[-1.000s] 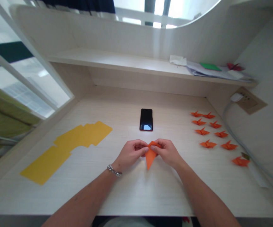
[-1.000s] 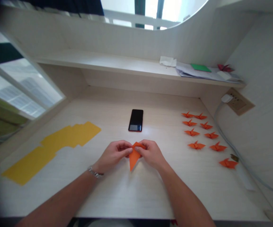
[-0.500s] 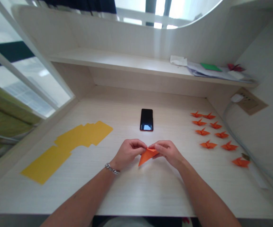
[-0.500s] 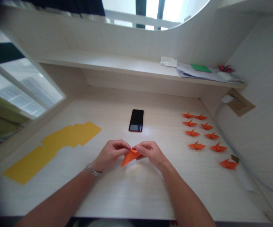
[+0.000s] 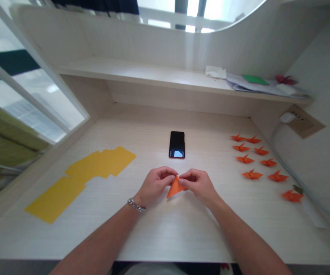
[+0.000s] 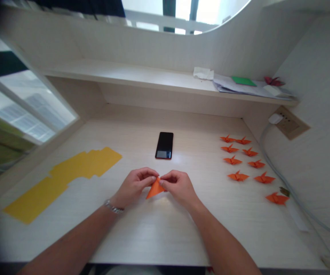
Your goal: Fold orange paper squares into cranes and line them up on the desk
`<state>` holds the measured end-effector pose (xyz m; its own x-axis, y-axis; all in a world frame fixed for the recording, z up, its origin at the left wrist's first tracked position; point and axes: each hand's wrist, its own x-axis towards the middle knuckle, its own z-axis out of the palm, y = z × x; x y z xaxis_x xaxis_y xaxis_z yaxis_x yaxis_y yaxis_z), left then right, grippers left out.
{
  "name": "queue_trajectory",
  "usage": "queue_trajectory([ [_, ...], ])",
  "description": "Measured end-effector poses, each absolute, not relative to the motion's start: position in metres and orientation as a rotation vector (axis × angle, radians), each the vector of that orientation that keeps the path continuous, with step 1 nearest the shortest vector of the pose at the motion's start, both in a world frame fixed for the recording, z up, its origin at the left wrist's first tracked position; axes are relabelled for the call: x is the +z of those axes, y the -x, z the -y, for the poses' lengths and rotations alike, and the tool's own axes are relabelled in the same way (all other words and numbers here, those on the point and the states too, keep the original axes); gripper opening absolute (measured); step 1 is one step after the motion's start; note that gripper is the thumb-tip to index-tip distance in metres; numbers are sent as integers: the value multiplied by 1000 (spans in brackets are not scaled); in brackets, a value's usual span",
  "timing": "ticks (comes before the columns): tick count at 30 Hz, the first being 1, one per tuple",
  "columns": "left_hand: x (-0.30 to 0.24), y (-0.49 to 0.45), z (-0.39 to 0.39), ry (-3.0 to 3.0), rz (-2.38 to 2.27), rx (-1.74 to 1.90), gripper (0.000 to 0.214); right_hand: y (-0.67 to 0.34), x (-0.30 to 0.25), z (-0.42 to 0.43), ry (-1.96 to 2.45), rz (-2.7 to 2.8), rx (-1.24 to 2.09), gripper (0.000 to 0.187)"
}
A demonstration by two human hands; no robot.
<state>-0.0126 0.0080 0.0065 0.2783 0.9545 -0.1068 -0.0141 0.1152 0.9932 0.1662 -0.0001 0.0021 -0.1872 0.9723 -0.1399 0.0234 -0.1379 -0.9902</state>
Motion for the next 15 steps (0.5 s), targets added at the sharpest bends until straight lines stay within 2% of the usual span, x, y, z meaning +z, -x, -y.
queue_trajectory([
  [6,4,10,-8,-1254,-993,961,24,-161,0,1,1230,1265,1402,17],
  [15,-1,9,-9,-1350,-1063,980,22,-162,0,1,1202,1182,1528,20],
])
